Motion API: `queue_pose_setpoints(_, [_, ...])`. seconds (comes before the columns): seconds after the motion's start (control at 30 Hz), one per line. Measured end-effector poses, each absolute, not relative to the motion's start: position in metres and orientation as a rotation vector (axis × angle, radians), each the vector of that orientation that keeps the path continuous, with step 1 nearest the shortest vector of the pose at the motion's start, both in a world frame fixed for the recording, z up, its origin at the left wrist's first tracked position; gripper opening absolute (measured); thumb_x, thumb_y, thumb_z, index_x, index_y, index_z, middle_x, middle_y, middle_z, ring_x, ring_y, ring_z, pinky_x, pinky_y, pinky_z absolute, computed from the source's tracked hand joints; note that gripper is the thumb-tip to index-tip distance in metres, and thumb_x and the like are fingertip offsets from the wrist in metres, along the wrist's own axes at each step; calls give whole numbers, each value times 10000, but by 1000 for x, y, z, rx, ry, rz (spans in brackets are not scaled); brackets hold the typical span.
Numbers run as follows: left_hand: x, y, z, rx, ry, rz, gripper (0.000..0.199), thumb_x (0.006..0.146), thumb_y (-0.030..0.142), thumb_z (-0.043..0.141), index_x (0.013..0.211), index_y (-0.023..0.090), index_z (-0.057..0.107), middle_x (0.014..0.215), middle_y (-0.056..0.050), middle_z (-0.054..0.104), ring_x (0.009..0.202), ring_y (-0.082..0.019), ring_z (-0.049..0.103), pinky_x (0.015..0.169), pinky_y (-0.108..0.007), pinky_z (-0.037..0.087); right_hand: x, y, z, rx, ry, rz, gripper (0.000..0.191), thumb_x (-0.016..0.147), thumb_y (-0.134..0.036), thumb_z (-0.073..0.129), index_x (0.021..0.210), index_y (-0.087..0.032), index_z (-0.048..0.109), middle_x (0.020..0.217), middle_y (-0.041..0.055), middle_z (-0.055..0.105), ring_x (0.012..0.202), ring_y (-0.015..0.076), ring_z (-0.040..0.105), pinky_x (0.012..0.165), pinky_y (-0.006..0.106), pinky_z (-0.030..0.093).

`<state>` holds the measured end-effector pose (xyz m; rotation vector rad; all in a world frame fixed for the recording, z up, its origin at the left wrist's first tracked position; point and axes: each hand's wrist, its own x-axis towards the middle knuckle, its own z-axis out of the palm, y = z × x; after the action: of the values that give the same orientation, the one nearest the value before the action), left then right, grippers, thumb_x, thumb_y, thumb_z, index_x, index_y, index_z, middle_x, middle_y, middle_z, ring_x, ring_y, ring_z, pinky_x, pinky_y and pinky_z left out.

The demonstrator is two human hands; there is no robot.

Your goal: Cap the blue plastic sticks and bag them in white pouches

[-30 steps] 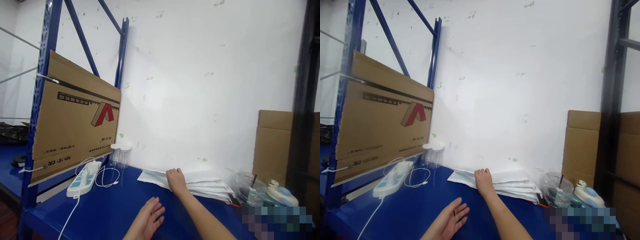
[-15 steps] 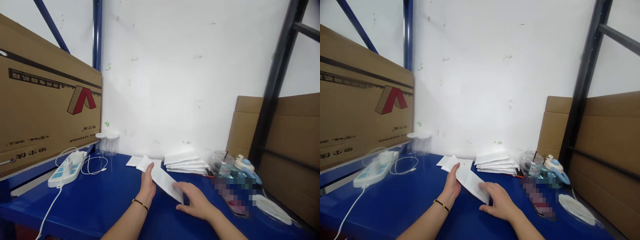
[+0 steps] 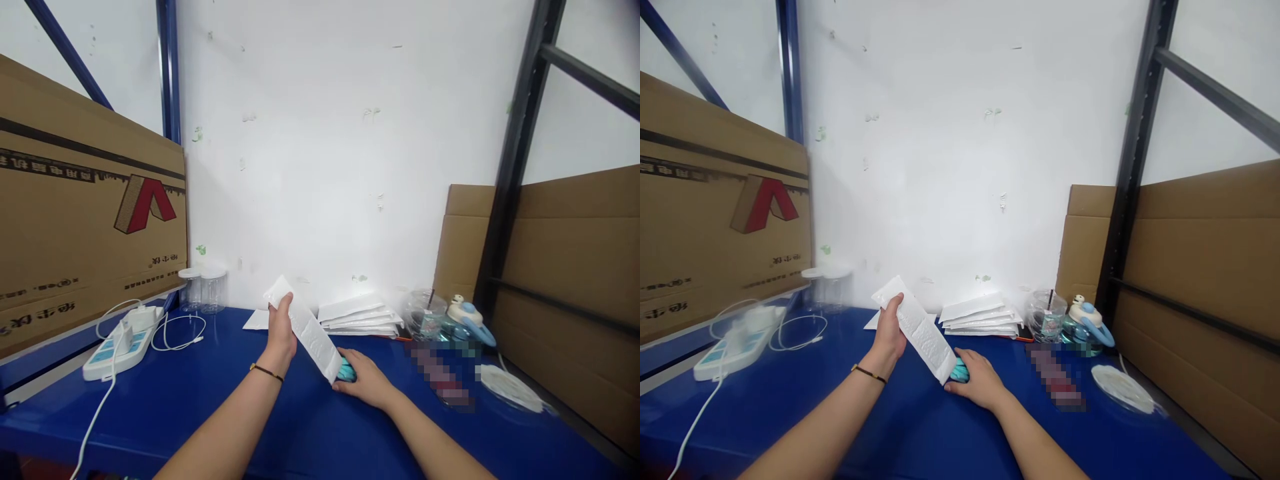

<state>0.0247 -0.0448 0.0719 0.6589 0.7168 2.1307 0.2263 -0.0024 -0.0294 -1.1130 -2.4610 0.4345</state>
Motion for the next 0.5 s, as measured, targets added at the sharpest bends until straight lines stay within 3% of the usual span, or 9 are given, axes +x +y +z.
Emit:
queue_pose_setpoints(0.13, [12, -46, 90, 830, 772, 2146, 414, 754, 321, 649, 1130, 238, 495, 1130, -45, 617, 981, -179, 611, 884, -331, 471, 226, -3, -28, -1089, -2496, 415, 645, 774, -594, 526, 1329, -279, 441, 1355, 69, 457, 1256, 263, 390, 1034, 377, 294])
queue_pose_setpoints(0.5, [-7, -73, 148, 1330, 909, 2170, 535, 725, 359, 666, 1200, 195, 481, 1055, -64, 627, 925, -201, 594, 827, -314, 457, 228, -4, -28, -1103, -2533, 384, 551, 822, -582, 460, 1291, -292, 485, 1368, 67, 442, 1267, 250, 383, 1054, 383, 285])
